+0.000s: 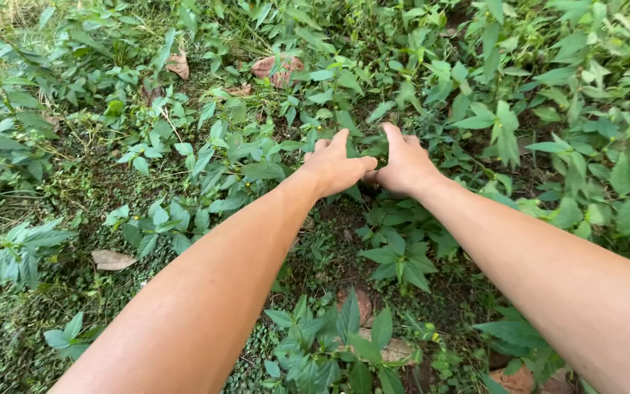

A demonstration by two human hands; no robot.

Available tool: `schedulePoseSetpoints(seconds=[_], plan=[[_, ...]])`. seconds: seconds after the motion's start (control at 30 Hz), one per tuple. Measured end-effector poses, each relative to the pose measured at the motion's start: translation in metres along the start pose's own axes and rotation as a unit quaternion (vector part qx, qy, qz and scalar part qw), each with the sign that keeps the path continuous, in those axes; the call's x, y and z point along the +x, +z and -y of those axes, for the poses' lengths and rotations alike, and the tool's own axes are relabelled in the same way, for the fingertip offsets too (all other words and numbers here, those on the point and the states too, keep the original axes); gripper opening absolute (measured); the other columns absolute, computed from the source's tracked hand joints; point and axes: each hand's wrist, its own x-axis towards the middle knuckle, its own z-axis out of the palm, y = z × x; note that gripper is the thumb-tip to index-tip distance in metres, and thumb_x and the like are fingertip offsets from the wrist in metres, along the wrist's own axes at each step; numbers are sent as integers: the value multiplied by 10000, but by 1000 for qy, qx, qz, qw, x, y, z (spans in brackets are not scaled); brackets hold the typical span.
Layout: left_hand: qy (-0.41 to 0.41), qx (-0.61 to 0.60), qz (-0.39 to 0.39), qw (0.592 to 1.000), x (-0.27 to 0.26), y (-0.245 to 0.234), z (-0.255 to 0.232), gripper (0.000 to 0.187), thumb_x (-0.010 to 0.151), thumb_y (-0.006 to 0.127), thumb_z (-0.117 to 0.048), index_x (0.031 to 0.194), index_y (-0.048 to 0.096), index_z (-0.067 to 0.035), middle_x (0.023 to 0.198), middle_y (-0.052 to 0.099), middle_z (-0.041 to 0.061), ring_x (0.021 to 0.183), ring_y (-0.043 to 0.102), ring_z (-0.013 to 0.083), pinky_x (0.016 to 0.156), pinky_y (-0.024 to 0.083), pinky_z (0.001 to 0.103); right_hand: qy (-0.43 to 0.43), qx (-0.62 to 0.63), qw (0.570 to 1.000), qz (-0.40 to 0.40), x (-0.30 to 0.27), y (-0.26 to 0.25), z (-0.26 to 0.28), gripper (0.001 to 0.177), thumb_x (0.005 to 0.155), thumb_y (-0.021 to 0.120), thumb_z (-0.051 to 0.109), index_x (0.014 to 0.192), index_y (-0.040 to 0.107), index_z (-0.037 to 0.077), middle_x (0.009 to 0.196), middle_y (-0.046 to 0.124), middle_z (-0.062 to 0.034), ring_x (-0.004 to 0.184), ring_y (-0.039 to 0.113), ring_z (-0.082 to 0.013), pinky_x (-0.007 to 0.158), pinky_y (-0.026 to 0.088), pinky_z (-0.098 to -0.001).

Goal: Plucking weeds and leaves from the ground.

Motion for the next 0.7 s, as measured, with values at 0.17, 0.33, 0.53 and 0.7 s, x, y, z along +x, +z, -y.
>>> schedulePoseSetpoints(seconds=[0.17,0.33,0.53,0.7], plan=[[14,34,5,999,17,-3,8,970,787,652,-312,1632,185,-224,1640,238,187,1472,276,465,1217,264,496,-2,-51,998,39,20,35,-1,525,886,744,286,1294,522,41,1204,684,-248,1121,681,-402,1007,534,-454],[52,55,7,997,26,-7,27,907,781,563,-60,1613,245,-236,1649,251,145,1500,246,422,1234,233,472,-26,-71,995,64,-6,26,15,367,1057,539,314,1106,644,-34,1051,726,-296,991,721,-428,926,556,-500],[91,163,91,978,26,-14,39,948,775,583,-38,1625,251,-295,1660,243,147,1499,240,436,1230,217,511,29,-185,976,113,-24,-3,25,372,1046,512,346,1068,740,54,1061,745,-214,996,732,-389,916,549,-508],[112,200,124,965,26,2,39,1021,735,785,-307,1613,265,-336,1612,352,117,1465,327,415,1202,326,497,-5,-248,961,118,-42,-11,28,299,1008,565,344,1102,701,95,1057,737,-176,997,708,-371,887,565,-491]])
